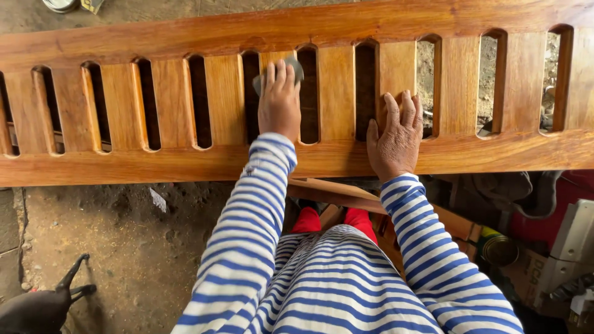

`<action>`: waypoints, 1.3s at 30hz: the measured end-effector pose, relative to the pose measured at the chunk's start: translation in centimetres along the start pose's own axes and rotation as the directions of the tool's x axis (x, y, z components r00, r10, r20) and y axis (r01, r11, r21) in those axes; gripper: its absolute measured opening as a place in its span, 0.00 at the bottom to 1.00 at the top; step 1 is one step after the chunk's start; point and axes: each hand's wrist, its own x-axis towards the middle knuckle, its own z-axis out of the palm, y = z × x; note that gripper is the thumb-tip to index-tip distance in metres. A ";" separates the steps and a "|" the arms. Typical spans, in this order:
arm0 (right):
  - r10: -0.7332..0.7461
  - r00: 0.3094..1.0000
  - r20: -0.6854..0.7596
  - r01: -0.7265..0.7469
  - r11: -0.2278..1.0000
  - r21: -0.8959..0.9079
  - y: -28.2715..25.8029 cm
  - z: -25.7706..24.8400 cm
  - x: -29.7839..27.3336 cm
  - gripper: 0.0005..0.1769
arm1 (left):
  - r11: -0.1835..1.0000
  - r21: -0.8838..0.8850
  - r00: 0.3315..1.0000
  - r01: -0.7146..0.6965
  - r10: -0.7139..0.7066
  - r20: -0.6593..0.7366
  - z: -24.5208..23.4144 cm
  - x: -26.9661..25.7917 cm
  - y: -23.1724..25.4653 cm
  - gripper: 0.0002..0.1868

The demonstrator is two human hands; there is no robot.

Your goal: The person sands a wooden headboard with a sanding block, smoothing the surface and edges of the slats. They work methodically across the piece, occasionally pausing to inspect the sandpaper.

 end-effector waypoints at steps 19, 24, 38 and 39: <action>0.218 0.975 -0.044 -0.222 0.964 -0.149 2.0 2.7 -0.3 0.50 | 0.995 0.081 0.990 -0.066 0.076 -0.121 1.8 -5.9 -0.6 0.22; 0.228 0.972 -0.054 -0.231 0.972 -0.054 2.8 2.5 0.1 0.49 | 0.996 0.088 0.997 0.000 0.007 -0.080 0.5 -6.1 0.5 0.28; 0.158 0.979 -0.129 -0.166 0.985 -0.053 1.1 2.0 -3.4 0.39 | 0.991 0.099 0.996 0.094 -0.094 0.000 -0.7 -9.4 1.1 0.28; 0.105 0.979 -0.176 -0.109 0.994 -0.011 0.3 1.4 -3.9 0.36 | 0.990 0.095 0.993 0.107 -0.112 0.046 -1.3 -9.5 1.4 0.28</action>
